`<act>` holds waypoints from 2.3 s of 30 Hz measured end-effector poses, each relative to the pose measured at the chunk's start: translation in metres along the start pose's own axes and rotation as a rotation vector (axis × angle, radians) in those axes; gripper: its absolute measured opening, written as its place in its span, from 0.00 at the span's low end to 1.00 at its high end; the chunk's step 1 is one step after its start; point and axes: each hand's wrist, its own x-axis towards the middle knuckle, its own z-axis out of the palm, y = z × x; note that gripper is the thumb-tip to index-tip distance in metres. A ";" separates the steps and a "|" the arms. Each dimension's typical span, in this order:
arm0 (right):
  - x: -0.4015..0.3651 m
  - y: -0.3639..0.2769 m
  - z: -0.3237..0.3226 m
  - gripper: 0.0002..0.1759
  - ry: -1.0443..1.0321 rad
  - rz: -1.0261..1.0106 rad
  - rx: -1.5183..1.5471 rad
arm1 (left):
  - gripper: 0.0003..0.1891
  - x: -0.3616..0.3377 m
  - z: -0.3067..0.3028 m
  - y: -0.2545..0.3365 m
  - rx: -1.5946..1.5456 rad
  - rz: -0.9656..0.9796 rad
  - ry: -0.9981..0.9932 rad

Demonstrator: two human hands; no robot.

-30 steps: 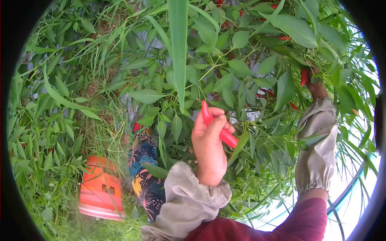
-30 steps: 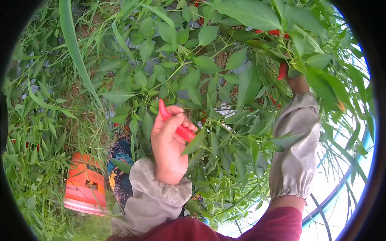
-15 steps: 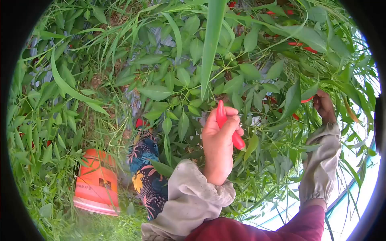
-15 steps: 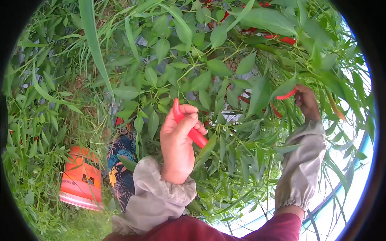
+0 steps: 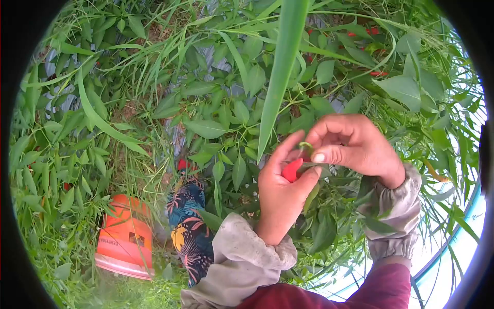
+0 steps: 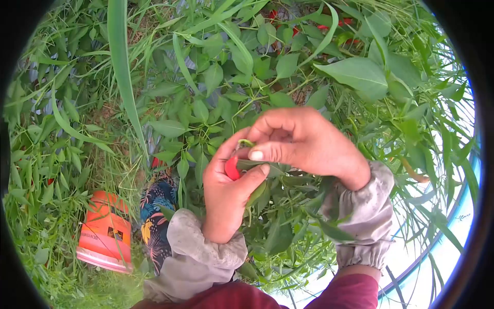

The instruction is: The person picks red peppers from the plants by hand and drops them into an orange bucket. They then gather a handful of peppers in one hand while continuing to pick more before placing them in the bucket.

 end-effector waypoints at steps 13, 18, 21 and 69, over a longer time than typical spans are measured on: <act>-0.005 0.106 -0.180 0.17 0.299 -0.200 -1.569 | 0.16 0.008 -0.007 0.017 -0.096 -0.243 0.313; 0.022 0.101 -0.171 0.16 0.691 0.208 -1.336 | 0.12 0.012 -0.009 0.010 -0.132 -0.237 0.349; 0.051 0.104 -0.196 0.15 0.734 0.230 -1.334 | 0.12 0.014 -0.009 0.009 -0.108 -0.217 0.351; 0.068 0.011 -0.082 0.16 0.342 -0.092 -0.470 | 0.09 0.013 0.004 0.017 -0.203 -0.157 0.421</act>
